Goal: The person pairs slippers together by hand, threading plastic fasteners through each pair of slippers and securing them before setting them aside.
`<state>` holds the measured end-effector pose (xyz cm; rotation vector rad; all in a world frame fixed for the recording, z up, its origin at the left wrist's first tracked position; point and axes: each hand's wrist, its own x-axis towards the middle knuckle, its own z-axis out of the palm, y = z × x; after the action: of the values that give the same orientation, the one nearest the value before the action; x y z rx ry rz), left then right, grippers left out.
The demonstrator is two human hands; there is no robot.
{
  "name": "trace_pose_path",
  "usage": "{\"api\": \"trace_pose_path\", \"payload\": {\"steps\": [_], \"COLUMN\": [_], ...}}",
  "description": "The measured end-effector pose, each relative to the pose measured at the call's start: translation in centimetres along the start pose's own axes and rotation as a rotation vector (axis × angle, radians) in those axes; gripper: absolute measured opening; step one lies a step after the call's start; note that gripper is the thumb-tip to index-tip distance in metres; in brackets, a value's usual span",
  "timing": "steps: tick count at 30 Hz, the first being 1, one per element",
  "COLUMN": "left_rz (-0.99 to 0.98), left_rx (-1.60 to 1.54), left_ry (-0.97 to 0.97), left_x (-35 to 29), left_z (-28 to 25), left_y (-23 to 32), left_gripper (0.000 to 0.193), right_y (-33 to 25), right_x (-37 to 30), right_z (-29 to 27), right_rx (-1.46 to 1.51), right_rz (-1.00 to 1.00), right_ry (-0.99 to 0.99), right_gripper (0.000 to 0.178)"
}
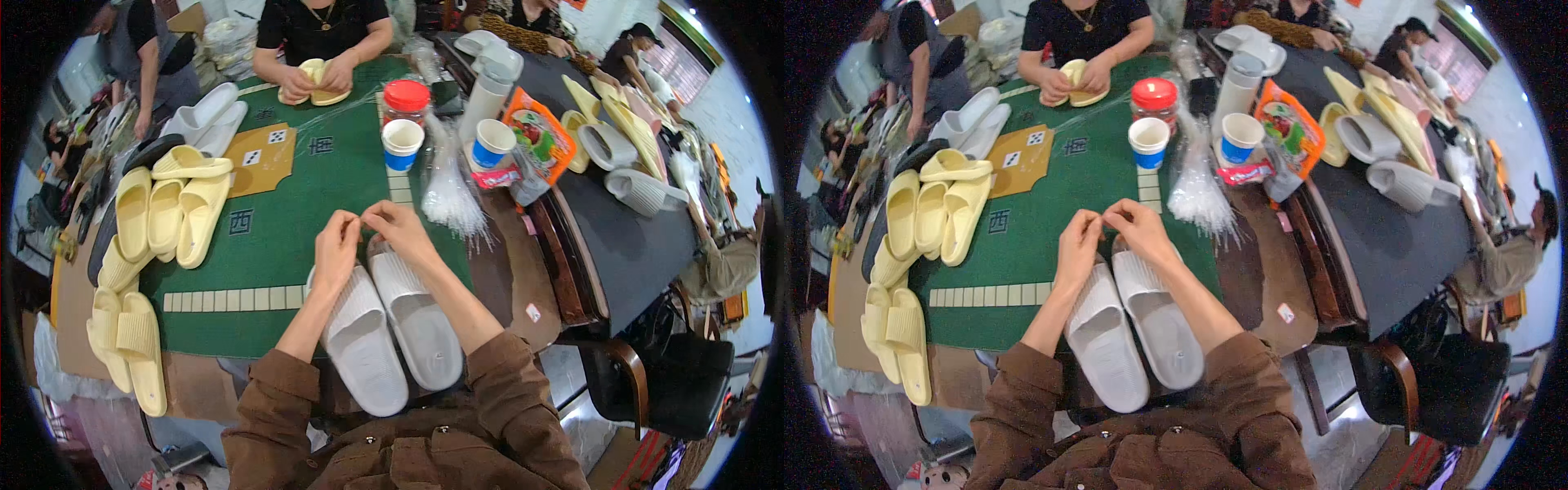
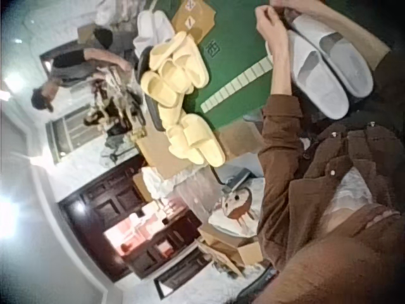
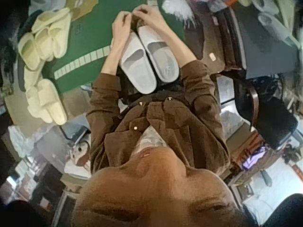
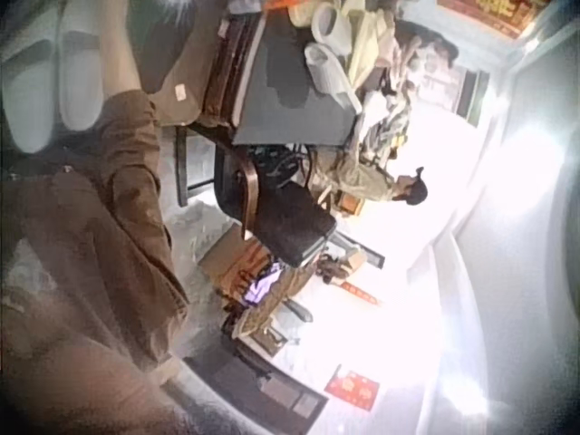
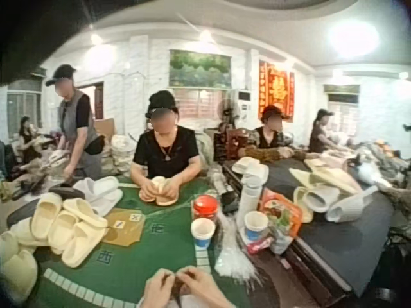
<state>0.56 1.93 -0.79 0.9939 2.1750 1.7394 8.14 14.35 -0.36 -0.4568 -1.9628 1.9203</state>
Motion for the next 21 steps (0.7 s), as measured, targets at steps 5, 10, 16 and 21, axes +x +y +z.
{"api": "trace_pose_path", "payload": {"steps": [5, 10, 16, 21], "left_rz": [0.013, -0.028, -0.034, -0.006], "left_rx": [0.055, 0.094, 0.138, 0.115], "left_ry": [-0.053, -0.056, -0.142, -0.170], "left_x": [-0.2, -0.5, -0.1, 0.0], "left_z": [0.9, 0.1, 0.3, 1.0], "left_y": [0.3, -0.1, 1.0, -0.2], "left_gripper": [0.014, 0.012, 0.012, 0.010], "right_y": [-0.6, -4.9, -7.4, -7.2], "right_x": [-0.4, -4.0, -10.4, -14.1], "right_z": [-0.9, -6.6, -28.5, -40.2], "right_rx": [-0.053, -0.162, -0.597, -1.141], "right_rz": [-0.059, -0.377, -0.588, -0.463], "right_ry": [0.208, 0.439, 1.423, 1.570], "right_gripper": [0.015, 0.015, 0.050, 0.066]}}
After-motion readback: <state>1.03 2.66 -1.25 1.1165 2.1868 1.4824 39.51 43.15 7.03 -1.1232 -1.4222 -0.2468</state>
